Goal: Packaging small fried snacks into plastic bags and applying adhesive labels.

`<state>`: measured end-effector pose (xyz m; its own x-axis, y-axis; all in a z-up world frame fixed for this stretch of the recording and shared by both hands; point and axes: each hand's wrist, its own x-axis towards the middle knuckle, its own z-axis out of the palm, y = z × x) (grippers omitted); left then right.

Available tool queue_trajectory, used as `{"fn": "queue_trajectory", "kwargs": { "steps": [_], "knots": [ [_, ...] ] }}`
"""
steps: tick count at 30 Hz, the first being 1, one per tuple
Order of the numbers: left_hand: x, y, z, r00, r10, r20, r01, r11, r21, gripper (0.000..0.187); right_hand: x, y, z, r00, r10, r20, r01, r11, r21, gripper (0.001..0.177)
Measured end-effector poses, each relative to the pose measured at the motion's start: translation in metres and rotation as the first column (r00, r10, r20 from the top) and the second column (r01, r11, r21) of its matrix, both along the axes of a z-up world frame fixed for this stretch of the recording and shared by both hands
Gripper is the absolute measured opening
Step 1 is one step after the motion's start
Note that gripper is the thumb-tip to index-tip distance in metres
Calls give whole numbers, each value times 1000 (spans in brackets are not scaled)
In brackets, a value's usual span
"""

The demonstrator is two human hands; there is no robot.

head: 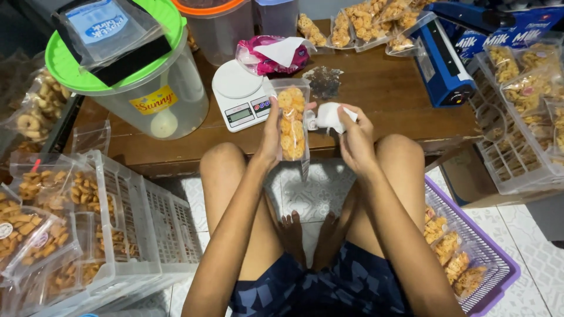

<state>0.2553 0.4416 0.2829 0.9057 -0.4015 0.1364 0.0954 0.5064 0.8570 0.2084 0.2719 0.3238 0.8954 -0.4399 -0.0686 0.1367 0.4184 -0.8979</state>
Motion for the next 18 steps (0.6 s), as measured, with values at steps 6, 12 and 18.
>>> {"fn": "queue_trajectory", "kwargs": {
  "steps": [6, 12, 18],
  "knots": [
    [-23, -9, 34, 1000, -30, 1, 30, 987, -157, 92, 31, 6, -45, 994, 66, 86, -92, 934, 344, 14],
    [-23, -10, 30, 999, -27, -24, 24, 991, -133, 95, 25, 31, -40, 983, 69, 169, -128, 920, 370, 17],
    [-27, -20, 32, 998, -10, -63, -5, 972, -235, 96, 23, 34, -46, 986, 99, 133, -139, 933, 332, 16]
  ]
}}
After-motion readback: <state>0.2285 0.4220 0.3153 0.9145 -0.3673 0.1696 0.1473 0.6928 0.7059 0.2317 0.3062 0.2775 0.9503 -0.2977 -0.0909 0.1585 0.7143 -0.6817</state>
